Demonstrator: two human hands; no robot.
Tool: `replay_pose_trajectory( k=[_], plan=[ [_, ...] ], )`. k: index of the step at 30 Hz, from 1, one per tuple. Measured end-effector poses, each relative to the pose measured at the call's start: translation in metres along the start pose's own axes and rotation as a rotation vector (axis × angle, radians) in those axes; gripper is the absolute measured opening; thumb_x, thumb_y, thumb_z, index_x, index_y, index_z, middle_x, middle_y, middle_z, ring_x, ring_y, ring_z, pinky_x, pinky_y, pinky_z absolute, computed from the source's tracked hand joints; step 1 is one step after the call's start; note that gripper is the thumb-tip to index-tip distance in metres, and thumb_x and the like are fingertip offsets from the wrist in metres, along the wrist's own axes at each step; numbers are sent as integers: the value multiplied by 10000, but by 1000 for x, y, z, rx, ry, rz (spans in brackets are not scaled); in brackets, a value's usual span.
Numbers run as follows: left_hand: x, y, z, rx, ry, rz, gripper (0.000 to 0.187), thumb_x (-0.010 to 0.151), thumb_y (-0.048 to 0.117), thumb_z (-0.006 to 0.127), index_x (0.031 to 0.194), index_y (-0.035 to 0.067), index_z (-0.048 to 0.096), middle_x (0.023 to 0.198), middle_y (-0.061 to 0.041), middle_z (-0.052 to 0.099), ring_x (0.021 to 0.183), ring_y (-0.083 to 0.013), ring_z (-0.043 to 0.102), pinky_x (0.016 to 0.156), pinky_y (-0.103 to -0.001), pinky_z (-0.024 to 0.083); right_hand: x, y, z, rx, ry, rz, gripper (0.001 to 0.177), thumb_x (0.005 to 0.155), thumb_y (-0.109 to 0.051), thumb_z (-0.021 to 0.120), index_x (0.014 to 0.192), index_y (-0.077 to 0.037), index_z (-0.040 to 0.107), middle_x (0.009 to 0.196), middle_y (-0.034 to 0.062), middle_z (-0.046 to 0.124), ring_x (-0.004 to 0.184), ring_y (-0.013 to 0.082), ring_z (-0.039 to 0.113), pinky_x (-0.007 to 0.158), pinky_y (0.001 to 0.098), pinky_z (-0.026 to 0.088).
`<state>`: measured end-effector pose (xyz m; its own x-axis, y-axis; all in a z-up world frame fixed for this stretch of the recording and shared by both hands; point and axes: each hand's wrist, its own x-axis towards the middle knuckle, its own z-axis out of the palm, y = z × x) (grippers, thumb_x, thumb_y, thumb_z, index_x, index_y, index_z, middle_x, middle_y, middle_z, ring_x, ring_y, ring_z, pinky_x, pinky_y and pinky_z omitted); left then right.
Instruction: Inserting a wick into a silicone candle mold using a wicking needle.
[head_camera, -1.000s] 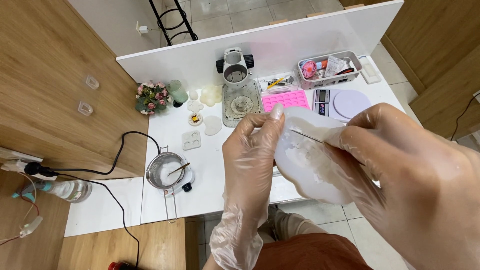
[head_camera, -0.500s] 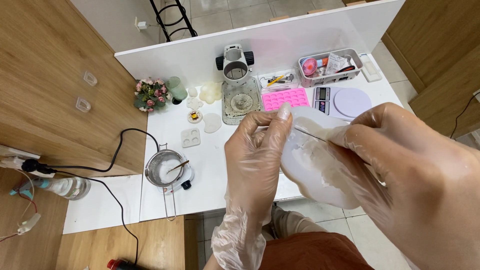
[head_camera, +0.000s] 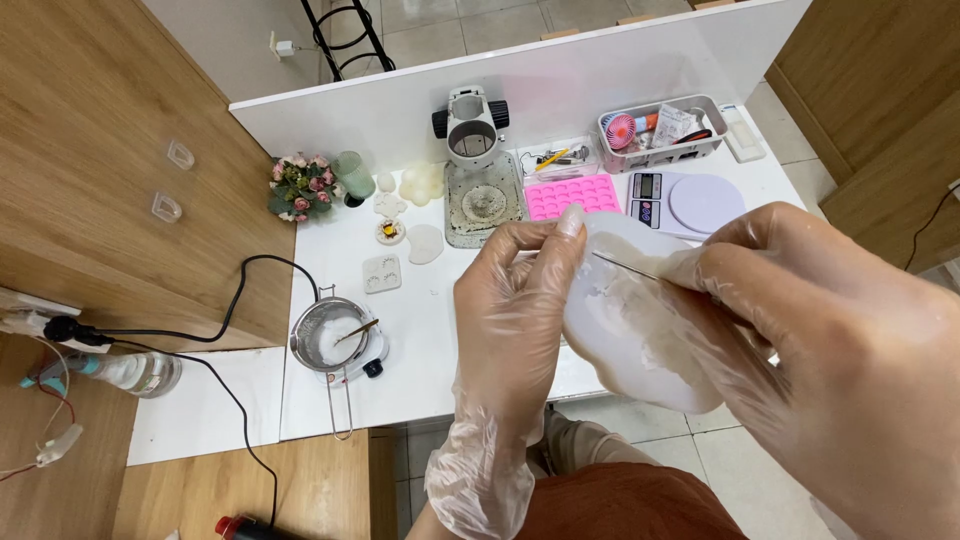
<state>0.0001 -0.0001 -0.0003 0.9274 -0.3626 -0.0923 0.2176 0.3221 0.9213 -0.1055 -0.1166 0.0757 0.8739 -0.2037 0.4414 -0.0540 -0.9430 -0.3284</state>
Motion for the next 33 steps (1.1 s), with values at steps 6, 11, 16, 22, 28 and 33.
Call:
replay_pose_trajectory(
  k=[6, 11, 16, 22, 28, 33],
  plan=[
    [0, 2, 2, 14, 9, -27, 249, 944, 269, 716, 991, 26, 686, 843, -56, 733, 749, -65, 638, 657, -217, 517, 0, 2, 0, -27, -14, 9, 250, 784, -107, 826, 1010, -16, 769, 923, 74, 701, 633, 145, 712, 539, 267, 544],
    [1, -1, 2, 8, 13, -43, 251, 941, 268, 711, 1002, 26, 683, 838, -65, 739, 747, -69, 645, 655, -221, 521, 0, 4, 3, -43, -25, 23, 241, 773, -108, 826, 991, -23, 770, 920, 70, 704, 640, 158, 714, 549, 281, 547],
    [2, -4, 1, 24, 16, -41, 255, 943, 266, 712, 1005, 20, 690, 854, -58, 741, 768, -65, 651, 680, -215, 531, -1, 7, 3, -75, -75, 74, 228, 769, -136, 840, 971, -49, 778, 915, 57, 704, 637, 158, 722, 559, 286, 558],
    [3, -10, -3, -11, 12, -28, 253, 942, 259, 716, 1021, 20, 685, 859, -58, 736, 772, -70, 650, 679, -218, 527, -3, 11, 7, -37, -47, 17, 258, 740, -122, 836, 972, -33, 765, 931, 73, 700, 646, 190, 706, 564, 305, 546],
    [3, -8, -4, 4, 42, -42, 259, 938, 266, 722, 1021, 22, 694, 851, -47, 726, 756, -67, 635, 664, -217, 516, -4, 16, 10, -12, -71, 27, 249, 753, -118, 829, 973, -32, 753, 937, 74, 692, 652, 182, 709, 563, 295, 550],
    [1, -5, -3, 14, 37, -38, 271, 936, 273, 710, 1041, 24, 685, 812, -57, 731, 730, -68, 644, 657, -215, 523, -3, 13, 10, -25, -52, 14, 243, 745, -87, 809, 975, -31, 754, 959, 86, 698, 686, 224, 704, 589, 326, 543]
  ],
)
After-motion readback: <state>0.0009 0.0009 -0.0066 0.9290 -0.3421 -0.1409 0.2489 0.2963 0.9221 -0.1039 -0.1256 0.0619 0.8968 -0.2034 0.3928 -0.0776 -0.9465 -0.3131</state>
